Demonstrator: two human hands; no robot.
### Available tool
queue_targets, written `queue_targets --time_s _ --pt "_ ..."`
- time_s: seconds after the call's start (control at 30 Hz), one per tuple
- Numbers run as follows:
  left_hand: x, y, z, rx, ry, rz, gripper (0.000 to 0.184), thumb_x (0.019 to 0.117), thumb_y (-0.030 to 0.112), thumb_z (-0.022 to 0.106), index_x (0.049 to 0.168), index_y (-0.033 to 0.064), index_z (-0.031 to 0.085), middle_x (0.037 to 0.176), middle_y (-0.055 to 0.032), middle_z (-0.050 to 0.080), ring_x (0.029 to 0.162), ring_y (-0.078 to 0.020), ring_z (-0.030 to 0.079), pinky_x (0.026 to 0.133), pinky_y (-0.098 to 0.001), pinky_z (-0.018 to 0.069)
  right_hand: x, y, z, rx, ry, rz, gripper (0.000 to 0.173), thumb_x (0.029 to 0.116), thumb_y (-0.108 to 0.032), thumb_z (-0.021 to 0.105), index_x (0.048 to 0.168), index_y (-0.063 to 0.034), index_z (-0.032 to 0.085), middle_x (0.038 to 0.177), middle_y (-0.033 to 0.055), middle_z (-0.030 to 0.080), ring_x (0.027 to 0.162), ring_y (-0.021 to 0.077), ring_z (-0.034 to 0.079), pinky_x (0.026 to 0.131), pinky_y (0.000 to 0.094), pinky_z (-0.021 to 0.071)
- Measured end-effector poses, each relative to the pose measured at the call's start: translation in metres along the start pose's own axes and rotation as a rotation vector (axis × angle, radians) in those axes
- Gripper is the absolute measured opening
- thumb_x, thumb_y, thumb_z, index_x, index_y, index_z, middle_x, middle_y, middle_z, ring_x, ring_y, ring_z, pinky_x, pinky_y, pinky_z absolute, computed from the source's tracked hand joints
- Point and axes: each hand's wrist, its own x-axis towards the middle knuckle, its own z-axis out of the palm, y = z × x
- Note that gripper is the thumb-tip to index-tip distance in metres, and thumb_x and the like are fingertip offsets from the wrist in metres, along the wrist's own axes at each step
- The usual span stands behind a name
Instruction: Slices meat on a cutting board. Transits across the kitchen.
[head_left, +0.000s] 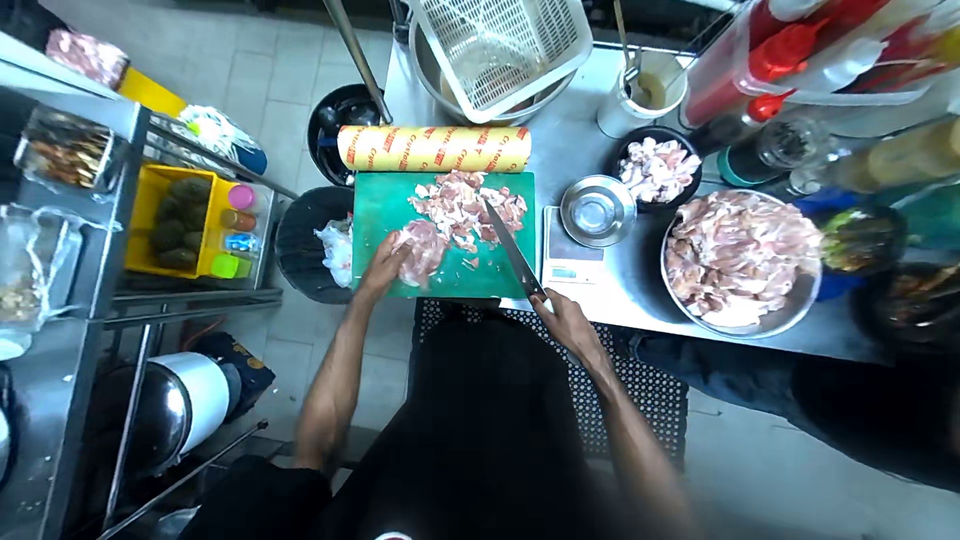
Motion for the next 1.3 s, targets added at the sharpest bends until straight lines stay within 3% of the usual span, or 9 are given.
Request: queue_targets --time_s 0.07,0.13,0.23,0.33,0.53,0.73,0.93,1.13,1.3 --pt "-0.016 -0.021 0.017 -0.228 0.221 -0.084 0.040 0.1077 0.038 0.051 0.143 0.0189 0.048 0.127 -0.0088 0.065 0.102 -0.0221 0.068 0.083 -0.0443 0.0594 0.003 -0.006 0.003 -0.015 -0.009 -0.014 0.046 0.1073 -0.048 0.042 0.118 -0.0097 0.065 0.090 0.0141 0.068 0.079 0.0289 0.068 0.074 0.0518 0.0543" --pt "-0.025 -0.049 0.036 -0.336 0.428 -0.215 0.040 0.1065 0.030 0.055 0.141 0.0106 0.047 0.120 -0.0156 0.065 0.094 -0.0280 0.068 0.076 -0.0472 0.0601 0.009 -0.013 0.008 -0.032 -0.028 -0.033 0.046 0.1071 -0.049 0.043 0.118 -0.0101 0.065 0.090 0.0138 0.069 0.081 0.0296 0.068 0.075 0.0526 0.0549" --pt "-0.050 -0.074 0.056 -0.255 0.607 -0.394 0.046 0.1034 0.016 0.062 0.142 -0.0008 0.042 0.114 -0.0237 0.063 0.089 -0.0298 0.072 0.076 -0.0446 0.0633 0.019 -0.033 0.013 -0.086 -0.072 -0.060 0.045 0.1072 -0.048 0.043 0.116 -0.0095 0.064 0.086 0.0136 0.067 0.079 0.0305 0.067 0.074 0.0530 0.0542" --pt "-0.066 -0.078 0.056 0.077 0.715 -0.318 0.043 0.1008 0.019 0.065 0.135 -0.0030 0.050 0.106 -0.0211 0.066 0.084 -0.0252 0.070 0.077 -0.0420 0.0606 0.033 -0.063 0.022 -0.182 -0.143 -0.068 0.044 0.1078 -0.044 0.043 0.118 -0.0063 0.063 0.091 0.0170 0.069 0.087 0.0348 0.070 0.079 0.0553 0.0554" --pt "-0.025 -0.069 0.032 0.708 0.501 0.135 0.031 0.0971 0.021 0.066 0.123 0.0034 0.062 0.130 -0.0209 0.059 0.124 -0.0383 0.056 0.103 -0.0536 0.0489 0.083 -0.130 0.093 -0.364 -0.127 -0.134 0.037 0.1071 -0.038 0.048 0.123 -0.0081 0.064 0.097 0.0200 0.072 0.092 0.0403 0.072 0.077 0.0588 0.0578" --pt "0.029 -0.095 0.021 1.135 0.330 0.245 0.040 0.1012 0.038 0.045 0.113 0.0042 0.063 0.129 -0.0218 0.057 0.123 -0.0431 0.053 0.098 -0.0608 0.0436 0.099 -0.142 0.111 -0.507 -0.050 -0.101 0.027 0.1059 -0.020 0.051 0.128 -0.0059 0.054 0.096 0.0219 0.070 0.089 0.0429 0.072 0.070 0.0574 0.0584" --pt "0.032 -0.097 0.020 1.179 0.350 0.164 0.046 0.1006 0.043 0.042 0.122 0.0077 0.062 0.136 -0.0200 0.055 0.131 -0.0417 0.049 0.103 -0.0614 0.0399 0.089 -0.098 0.082 -0.656 -0.090 -0.053 0.032 0.1085 -0.023 0.043 0.135 -0.0082 0.053 0.101 0.0225 0.071 0.094 0.0441 0.071 0.075 0.0577 0.0577" --pt "0.025 -0.087 0.019 1.122 0.320 0.069 0.045 0.0996 0.041 0.052 0.127 0.0070 0.062 0.140 -0.0220 0.052 0.131 -0.0434 0.048 0.103 -0.0638 0.0400 0.067 -0.063 0.061 -0.478 -0.171 0.037 0.047 0.1090 -0.044 0.035 0.130 -0.0110 0.060 0.108 0.0219 0.071 0.103 0.0423 0.070 0.085 0.0596 0.0560" --pt "0.014 -0.082 0.013 0.894 0.441 0.207 0.042 0.0950 0.030 0.065 0.128 0.0040 0.062 0.138 -0.0230 0.054 0.129 -0.0437 0.050 0.104 -0.0596 0.0444 0.054 -0.079 0.047 -0.371 -0.073 0.104 0.044 0.1095 -0.041 0.035 0.127 -0.0099 0.061 0.102 0.0193 0.072 0.097 0.0383 0.072 0.082 0.0557 0.0571"
